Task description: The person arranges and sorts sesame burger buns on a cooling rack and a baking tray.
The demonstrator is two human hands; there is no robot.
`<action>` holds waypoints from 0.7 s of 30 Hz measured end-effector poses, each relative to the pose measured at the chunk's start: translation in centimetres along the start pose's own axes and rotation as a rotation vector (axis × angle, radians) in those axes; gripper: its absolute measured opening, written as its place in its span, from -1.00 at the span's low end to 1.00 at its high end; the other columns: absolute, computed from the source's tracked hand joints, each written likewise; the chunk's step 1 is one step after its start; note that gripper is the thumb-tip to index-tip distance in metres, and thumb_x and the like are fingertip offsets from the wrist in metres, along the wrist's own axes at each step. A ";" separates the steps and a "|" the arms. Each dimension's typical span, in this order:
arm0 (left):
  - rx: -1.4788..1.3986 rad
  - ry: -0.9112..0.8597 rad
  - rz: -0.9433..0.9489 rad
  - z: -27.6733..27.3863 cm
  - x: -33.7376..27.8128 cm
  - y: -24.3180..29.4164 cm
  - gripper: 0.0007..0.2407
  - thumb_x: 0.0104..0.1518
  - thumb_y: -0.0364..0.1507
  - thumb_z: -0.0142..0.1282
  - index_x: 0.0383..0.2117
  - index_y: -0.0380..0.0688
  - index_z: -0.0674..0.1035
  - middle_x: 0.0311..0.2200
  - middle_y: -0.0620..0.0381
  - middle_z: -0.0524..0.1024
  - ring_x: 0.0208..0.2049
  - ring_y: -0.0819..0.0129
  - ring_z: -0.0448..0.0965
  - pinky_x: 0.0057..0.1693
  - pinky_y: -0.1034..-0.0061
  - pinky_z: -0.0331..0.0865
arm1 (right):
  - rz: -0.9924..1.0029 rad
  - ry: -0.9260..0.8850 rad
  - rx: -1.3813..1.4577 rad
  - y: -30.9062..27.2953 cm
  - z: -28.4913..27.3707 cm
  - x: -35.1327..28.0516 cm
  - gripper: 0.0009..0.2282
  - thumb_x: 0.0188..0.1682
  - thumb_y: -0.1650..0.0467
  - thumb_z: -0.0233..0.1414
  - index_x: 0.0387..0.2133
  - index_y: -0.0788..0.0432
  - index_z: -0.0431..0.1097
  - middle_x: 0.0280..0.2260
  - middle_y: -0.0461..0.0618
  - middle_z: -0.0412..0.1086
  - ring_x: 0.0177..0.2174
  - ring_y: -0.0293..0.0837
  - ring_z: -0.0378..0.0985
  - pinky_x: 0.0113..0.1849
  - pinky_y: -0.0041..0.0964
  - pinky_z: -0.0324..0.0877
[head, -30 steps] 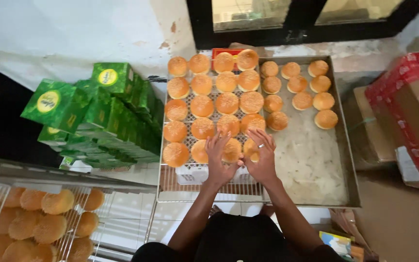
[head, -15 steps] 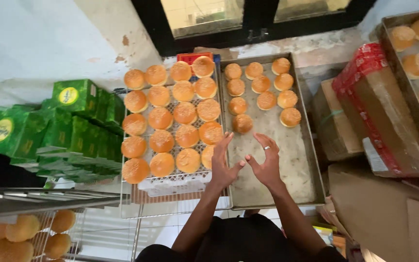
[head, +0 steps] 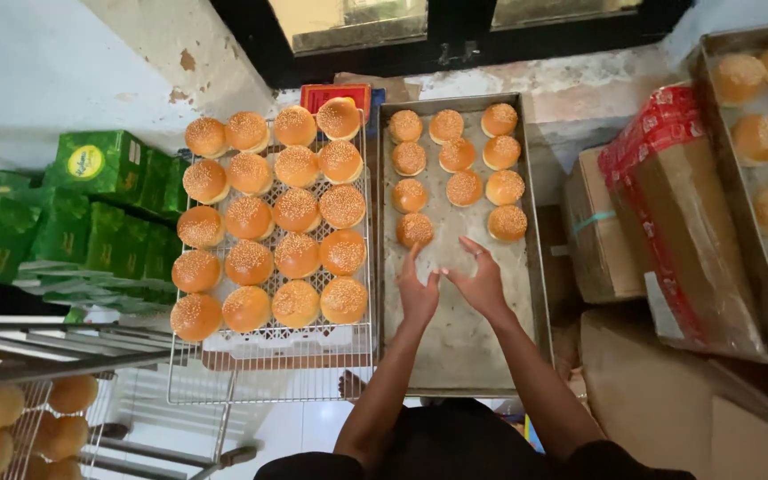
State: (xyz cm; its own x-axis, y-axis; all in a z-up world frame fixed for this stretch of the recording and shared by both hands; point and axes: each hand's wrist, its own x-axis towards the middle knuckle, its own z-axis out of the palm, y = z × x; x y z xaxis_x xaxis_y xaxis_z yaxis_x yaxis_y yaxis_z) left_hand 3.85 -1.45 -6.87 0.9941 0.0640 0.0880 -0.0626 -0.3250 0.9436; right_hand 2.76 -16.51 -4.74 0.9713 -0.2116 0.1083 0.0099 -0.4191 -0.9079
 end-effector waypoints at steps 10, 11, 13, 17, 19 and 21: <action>0.245 0.114 -0.137 5.6 4.1 -11.3 -0.08 -0.14 -0.44 0.52 0.38 -0.31 0.09 0.39 -0.25 0.08 0.42 -0.10 0.06 0.44 0.22 -0.04 | 0.144 -0.254 -0.043 12.2 6.2 6.7 -0.20 -0.26 0.41 0.33 0.31 0.22 0.08 0.24 0.19 0.26 0.20 0.07 0.34 0.15 -0.11 0.29; 0.219 0.095 -0.211 5.5 4.6 -10.9 -0.03 -0.18 -0.44 0.53 0.39 -0.31 0.04 0.40 -0.24 0.07 0.42 -0.07 0.05 0.44 0.25 -0.05 | 0.152 -0.266 -0.039 13.5 6.8 7.2 -0.20 -0.25 0.43 0.31 0.31 0.22 0.07 0.24 0.19 0.25 0.21 0.07 0.32 0.17 -0.12 0.27; 0.192 0.080 -0.285 5.6 5.6 -10.6 0.02 -0.23 -0.44 0.54 0.40 -0.31 0.00 0.40 -0.22 0.05 0.42 -0.05 0.04 0.44 0.27 -0.05 | 0.158 -0.282 -0.036 15.4 7.8 8.2 -0.20 -0.25 0.45 0.30 0.31 0.22 0.05 0.25 0.19 0.24 0.22 0.06 0.31 0.19 -0.12 0.25; 0.178 0.076 -0.380 5.3 6.5 -10.1 0.06 -0.32 -0.42 0.59 0.38 -0.26 0.01 0.38 -0.17 0.08 0.40 0.02 0.09 0.43 0.30 -0.01 | 0.098 -0.351 0.043 17.6 9.6 9.3 -0.21 -0.27 0.54 0.22 0.32 0.25 0.04 0.28 0.20 0.21 0.26 0.05 0.26 0.22 -0.13 0.20; 0.171 0.084 -0.370 5.0 6.8 -9.8 0.06 -0.32 -0.41 0.61 0.37 -0.24 0.03 0.37 -0.16 0.12 0.39 0.03 0.12 0.43 0.30 0.01 | 0.074 -0.367 0.063 15.3 9.4 9.5 -0.24 -0.26 0.56 0.20 0.31 0.26 0.07 0.27 0.21 0.23 0.27 0.04 0.26 0.23 -0.13 0.19; 0.168 0.062 -0.397 4.8 6.7 -9.9 -0.01 -0.24 -0.48 0.53 0.41 -0.15 0.08 0.39 -0.09 0.16 0.37 0.03 0.18 0.38 0.26 0.08 | 0.235 -0.417 0.001 10.0 7.8 9.0 -0.25 -0.25 0.54 0.20 0.33 0.14 0.12 0.18 0.12 0.36 0.17 -0.02 0.39 0.16 -0.18 0.30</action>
State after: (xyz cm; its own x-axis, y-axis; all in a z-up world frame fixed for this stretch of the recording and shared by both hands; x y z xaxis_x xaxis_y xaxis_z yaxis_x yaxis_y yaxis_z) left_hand 11.53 -2.31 -17.10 0.9306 0.2700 -0.2472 0.3437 -0.4123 0.8437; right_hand 13.45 -15.75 -16.03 0.9597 0.0713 -0.2718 -0.2219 -0.4011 -0.8887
